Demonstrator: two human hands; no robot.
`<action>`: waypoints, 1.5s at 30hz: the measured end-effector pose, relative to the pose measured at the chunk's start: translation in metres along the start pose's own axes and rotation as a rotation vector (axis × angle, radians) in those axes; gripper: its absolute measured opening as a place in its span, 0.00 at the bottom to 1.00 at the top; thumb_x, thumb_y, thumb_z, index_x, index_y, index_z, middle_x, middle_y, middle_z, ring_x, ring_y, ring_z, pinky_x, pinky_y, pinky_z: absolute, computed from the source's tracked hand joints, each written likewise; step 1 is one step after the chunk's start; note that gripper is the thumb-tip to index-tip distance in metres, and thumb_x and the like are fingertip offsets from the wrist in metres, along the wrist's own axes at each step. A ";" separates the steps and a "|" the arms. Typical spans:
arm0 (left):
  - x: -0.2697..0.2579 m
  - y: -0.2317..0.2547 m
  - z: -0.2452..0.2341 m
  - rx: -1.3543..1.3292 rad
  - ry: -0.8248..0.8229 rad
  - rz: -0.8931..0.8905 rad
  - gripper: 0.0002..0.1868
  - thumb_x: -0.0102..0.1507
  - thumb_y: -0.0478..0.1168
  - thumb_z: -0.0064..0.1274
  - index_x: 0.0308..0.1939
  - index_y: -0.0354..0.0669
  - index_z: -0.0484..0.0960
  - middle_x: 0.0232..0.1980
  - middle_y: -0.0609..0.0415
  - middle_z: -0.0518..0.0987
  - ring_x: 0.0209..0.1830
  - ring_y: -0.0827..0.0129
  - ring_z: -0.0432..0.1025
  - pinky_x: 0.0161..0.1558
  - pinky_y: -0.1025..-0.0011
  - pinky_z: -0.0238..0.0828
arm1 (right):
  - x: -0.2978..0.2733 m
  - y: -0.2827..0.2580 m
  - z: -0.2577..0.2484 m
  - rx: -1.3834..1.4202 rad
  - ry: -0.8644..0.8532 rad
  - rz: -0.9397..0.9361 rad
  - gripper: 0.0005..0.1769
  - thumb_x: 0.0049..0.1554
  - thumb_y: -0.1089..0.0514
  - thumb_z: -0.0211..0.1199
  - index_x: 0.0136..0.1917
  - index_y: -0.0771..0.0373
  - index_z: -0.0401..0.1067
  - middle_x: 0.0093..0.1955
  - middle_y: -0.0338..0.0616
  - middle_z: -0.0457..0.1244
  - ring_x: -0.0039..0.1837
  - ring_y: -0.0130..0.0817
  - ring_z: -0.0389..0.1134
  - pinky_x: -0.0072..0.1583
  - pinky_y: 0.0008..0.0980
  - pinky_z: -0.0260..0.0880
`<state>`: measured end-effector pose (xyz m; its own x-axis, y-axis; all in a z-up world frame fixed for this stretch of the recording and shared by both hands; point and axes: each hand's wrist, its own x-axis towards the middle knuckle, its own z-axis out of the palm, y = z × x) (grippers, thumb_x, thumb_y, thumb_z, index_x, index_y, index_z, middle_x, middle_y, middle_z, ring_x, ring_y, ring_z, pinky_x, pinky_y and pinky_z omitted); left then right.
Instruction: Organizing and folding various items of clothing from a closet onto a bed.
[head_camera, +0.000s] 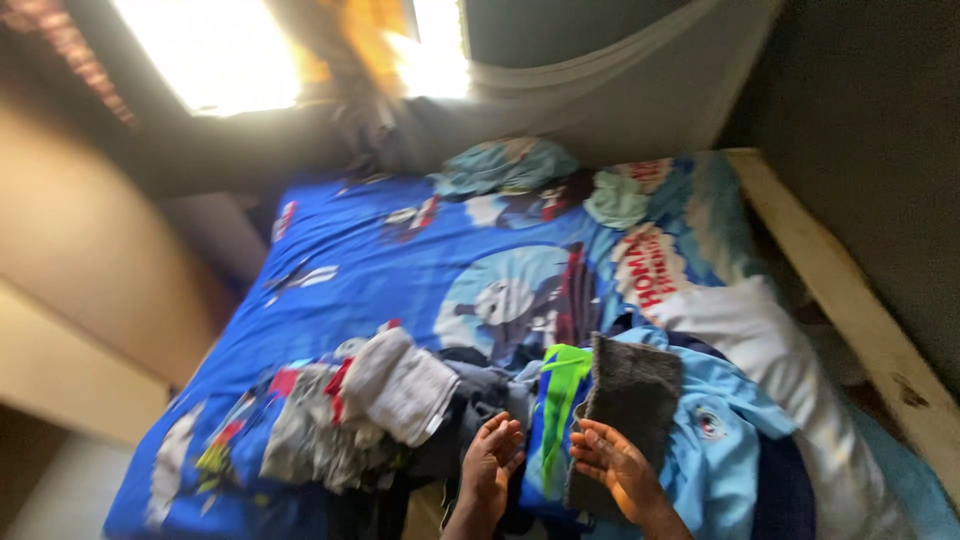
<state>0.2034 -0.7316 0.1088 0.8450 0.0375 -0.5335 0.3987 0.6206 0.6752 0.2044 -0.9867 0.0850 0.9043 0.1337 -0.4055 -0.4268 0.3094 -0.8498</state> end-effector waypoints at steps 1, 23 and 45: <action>-0.012 0.005 -0.001 -0.049 -0.013 -0.001 0.23 0.63 0.45 0.56 0.62 0.49 0.77 0.53 0.56 0.82 0.53 0.68 0.74 0.55 0.61 0.66 | -0.004 -0.005 0.012 0.101 -0.074 0.021 0.34 0.56 0.45 0.64 0.71 0.61 0.67 0.61 0.49 0.69 0.60 0.40 0.70 0.61 0.44 0.70; -0.113 0.066 -0.079 -0.291 -0.008 0.136 0.21 0.65 0.48 0.51 0.60 0.42 0.77 0.53 0.48 0.83 0.53 0.61 0.78 0.56 0.60 0.73 | -0.052 -0.006 0.179 0.447 -0.471 0.275 0.35 0.58 0.35 0.54 0.62 0.67 0.70 0.54 0.55 0.70 0.56 0.46 0.73 0.58 0.47 0.74; -0.251 0.232 -0.340 -0.423 -0.025 0.593 0.25 0.67 0.49 0.48 0.64 0.39 0.73 0.62 0.43 0.80 0.62 0.56 0.74 0.60 0.56 0.72 | -0.083 0.067 0.513 0.383 -0.799 0.364 0.37 0.59 0.33 0.53 0.62 0.68 0.70 0.54 0.56 0.70 0.55 0.46 0.72 0.58 0.46 0.72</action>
<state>-0.0374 -0.3301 0.2263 0.8860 0.4467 -0.1243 -0.2961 0.7514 0.5897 0.1072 -0.4945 0.2347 0.5180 0.8415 -0.1533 -0.7788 0.3899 -0.4915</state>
